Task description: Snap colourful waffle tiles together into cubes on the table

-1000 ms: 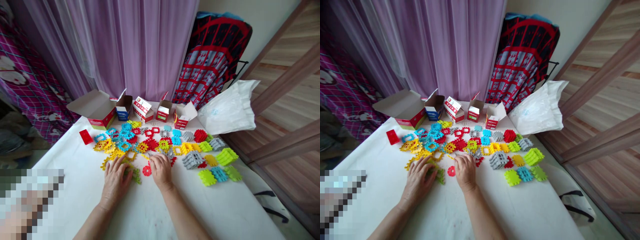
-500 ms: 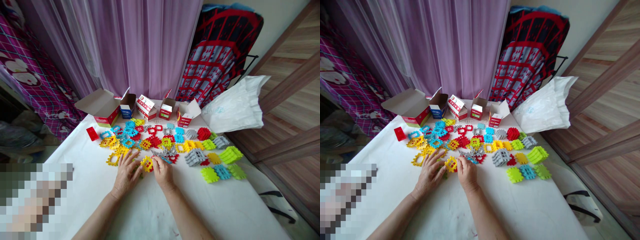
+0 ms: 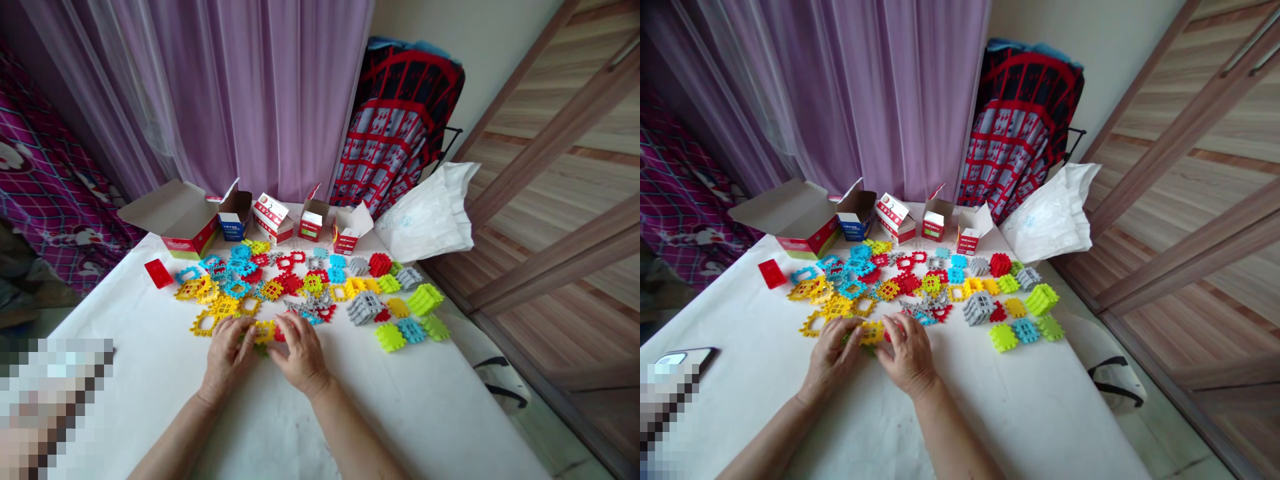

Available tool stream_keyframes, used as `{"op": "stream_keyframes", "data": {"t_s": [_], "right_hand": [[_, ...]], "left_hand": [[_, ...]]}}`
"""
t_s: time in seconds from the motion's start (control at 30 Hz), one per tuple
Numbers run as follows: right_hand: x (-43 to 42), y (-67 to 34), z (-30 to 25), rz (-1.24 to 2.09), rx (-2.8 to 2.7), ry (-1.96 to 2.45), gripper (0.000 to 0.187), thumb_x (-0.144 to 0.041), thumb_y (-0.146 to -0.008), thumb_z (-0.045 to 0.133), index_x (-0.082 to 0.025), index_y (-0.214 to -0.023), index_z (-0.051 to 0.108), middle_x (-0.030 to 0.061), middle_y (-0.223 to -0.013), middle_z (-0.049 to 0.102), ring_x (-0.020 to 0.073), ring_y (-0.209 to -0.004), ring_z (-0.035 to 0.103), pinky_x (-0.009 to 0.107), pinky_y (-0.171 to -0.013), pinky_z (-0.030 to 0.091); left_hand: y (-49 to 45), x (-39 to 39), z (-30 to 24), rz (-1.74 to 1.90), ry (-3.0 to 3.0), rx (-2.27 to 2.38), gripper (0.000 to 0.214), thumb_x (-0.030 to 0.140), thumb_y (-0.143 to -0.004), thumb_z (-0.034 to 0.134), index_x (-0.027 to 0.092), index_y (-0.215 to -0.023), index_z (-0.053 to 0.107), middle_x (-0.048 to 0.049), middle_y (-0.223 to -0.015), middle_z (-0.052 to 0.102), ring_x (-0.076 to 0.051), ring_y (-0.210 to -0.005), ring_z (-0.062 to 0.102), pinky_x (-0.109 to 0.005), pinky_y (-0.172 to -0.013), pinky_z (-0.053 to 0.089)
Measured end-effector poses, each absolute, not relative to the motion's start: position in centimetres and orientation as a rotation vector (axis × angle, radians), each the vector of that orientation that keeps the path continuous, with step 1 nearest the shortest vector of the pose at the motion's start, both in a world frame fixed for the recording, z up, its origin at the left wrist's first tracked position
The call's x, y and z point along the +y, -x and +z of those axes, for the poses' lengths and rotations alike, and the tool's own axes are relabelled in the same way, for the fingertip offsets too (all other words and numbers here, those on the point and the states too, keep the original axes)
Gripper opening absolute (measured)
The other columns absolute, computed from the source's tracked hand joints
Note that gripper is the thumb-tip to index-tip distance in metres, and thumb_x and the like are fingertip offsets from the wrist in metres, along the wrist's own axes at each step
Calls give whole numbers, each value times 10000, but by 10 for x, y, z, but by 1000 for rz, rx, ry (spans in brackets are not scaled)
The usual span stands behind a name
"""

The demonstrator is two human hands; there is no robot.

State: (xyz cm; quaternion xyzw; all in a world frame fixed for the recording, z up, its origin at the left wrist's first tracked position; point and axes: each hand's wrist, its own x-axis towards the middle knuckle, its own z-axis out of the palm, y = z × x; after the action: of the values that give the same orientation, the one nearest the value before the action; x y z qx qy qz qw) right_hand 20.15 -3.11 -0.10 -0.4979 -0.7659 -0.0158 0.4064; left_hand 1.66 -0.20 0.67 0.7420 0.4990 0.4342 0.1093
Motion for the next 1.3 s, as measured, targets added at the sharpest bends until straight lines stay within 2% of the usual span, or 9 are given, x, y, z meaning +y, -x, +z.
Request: {"op": "stream_keyframes", "data": {"t_s": [0.13, 0.23, 0.4, 0.6, 0.83, 0.93, 1.07, 1.17, 1.3], "right_hand": [[-32, -201, 2, -107, -2012, 1266, 505, -282, -840, 685, -217, -1327, 569, 119, -1241, 618, 258, -1136, 574, 392, -957, 498], [-33, -201, 2, -110, -2020, 1270, 469, -269, -843, 677, -205, -1296, 576, 114, -1230, 623, 257, -1134, 571, 393, -964, 484], [-33, -199, 2, -20, -1983, 1287, 399, -284, -814, 698, -199, -1190, 596, 105, -1195, 630, 244, -1121, 575, 380, -971, 469], [-37, -203, 1, 4, -1818, 1424, 441, -373, -764, 756, -178, -1119, 580, 114, -1144, 637, 254, -1066, 592, 398, -932, 477], [-56, -219, -4, -107, -1721, 1722, 446, -406, -753, 755, -195, -1116, 604, 126, -1164, 635, 299, -1078, 592, 453, -908, 470], [-59, -233, 7, -142, -1746, 1647, 433, -440, -813, 690, -195, -1162, 613, 127, -1149, 651, 286, -1056, 611, 433, -889, 487], [-33, -296, 49, -165, -1726, 1518, 215, -333, -945, 517, -220, -1063, 657, 87, -1014, 716, 223, -986, 659, 366, -895, 497], [17, -357, 87, -6, -1691, 1715, 252, -309, -965, 438, -216, -1070, 647, 69, -1021, 748, 204, -957, 684, 328, -857, 510], [81, -398, 110, 177, -2076, 2127, 299, -205, -941, 410, -233, -1102, 660, 28, -1075, 760, 186, -1011, 682, 288, -847, 497]], "left_hand": [[-18, -2, 11, 1281, -2088, 1423, 304, 476, -920, 500, 234, -889, 681, -39, -797, 719, -191, -765, 662, -339, -746, 528], [-19, -1, 13, 1260, -2015, 1393, 330, 502, -904, 519, 224, -847, 687, -34, -761, 711, -179, -716, 653, -324, -713, 533], [-21, -3, 13, 1239, -1981, 1360, 366, 535, -896, 523, 219, -872, 706, -51, -812, 732, -190, -754, 672, -329, -718, 547], [-22, -6, 12, 1209, -2171, 1350, 402, 483, -893, 569, 249, -1211, 646, -34, -876, 727, -199, -832, 679, -357, -786, 549], [-21, 0, 9, 1276, -2242, 1350, 269, 398, -911, 579, 255, -1126, 651, -32, -1031, 745, -199, -958, 679, -347, -843, 548], [-20, 2, 7, 1285, -2232, 1355, 252, 381, -915, 572, 260, -1123, 649, -23, -1035, 744, -192, -968, 683, -333, -845, 553], [-20, 3, 4, 1297, -2224, 1371, 240, 354, -915, 572, 264, -1125, 647, -19, -1047, 739, -183, -979, 685, -319, -856, 553], [-19, 3, 2, 1304, -2227, 1347, 239, 344, -913, 572, 262, -1126, 643, -19, -1047, 742, -184, -987, 686, -319, -866, 553], [-19, 4, 1, 1318, -2229, 1339, 232, 343, -918, 559, 256, -1117, 642, -25, -1043, 744, -188, -992, 689, -321, -859, 557]]}}
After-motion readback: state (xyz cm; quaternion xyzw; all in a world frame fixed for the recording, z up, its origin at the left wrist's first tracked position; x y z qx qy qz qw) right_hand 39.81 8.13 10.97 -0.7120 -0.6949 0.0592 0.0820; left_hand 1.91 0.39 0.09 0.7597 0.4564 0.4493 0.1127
